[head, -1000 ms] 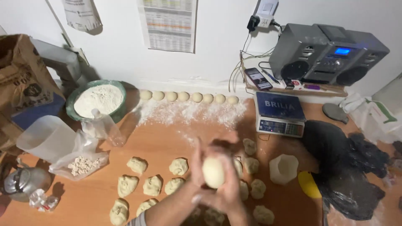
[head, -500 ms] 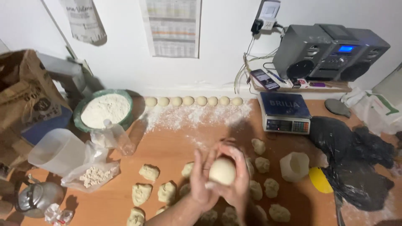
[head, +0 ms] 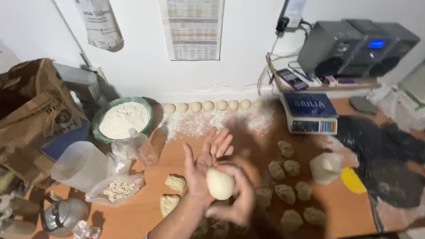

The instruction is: Shaping dough pieces into round balls on a floured workbench.

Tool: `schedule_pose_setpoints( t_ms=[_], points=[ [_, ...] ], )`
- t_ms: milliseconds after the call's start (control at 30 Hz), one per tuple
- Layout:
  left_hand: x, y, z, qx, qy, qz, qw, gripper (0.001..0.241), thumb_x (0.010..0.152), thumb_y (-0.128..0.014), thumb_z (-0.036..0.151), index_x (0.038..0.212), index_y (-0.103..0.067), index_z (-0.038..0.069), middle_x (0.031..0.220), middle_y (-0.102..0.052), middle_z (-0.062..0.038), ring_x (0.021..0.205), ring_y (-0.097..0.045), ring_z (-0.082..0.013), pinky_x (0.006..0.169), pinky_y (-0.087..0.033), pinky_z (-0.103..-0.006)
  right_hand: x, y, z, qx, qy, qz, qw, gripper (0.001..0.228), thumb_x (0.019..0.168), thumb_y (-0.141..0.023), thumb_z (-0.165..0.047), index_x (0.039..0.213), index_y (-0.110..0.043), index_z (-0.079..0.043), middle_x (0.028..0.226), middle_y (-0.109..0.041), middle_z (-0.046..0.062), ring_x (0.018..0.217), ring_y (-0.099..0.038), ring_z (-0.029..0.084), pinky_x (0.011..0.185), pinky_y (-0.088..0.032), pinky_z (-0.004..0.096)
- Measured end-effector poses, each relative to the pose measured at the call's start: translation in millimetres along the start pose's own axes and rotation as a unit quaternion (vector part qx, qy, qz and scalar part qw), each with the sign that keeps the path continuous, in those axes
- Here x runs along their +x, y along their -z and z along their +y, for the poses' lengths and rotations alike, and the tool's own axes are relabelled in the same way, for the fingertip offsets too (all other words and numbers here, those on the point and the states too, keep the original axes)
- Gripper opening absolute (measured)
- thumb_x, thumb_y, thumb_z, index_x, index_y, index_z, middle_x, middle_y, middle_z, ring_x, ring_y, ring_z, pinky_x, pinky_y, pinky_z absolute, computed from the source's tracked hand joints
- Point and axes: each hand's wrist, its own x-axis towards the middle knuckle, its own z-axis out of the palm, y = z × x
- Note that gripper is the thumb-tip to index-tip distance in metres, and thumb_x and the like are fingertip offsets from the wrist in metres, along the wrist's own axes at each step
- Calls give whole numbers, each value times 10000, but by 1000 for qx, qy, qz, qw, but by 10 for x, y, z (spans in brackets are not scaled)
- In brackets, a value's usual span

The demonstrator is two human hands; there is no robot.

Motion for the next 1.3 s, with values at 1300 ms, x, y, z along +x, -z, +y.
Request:
schedule_pose_setpoints(
  t_ms=[1300],
  points=[
    [222,114,-732,111,-14,163,980,956,898,-297,816,1535,-405,112,1516,-535,-142,1332,-557,-299,1138,-452,-447,-8,789,354,20,-117,-41,992,934,712,-903,-557,1378,-522,-24,1378,-630,157,1244,-688,277,993,-629,452]
  ],
)
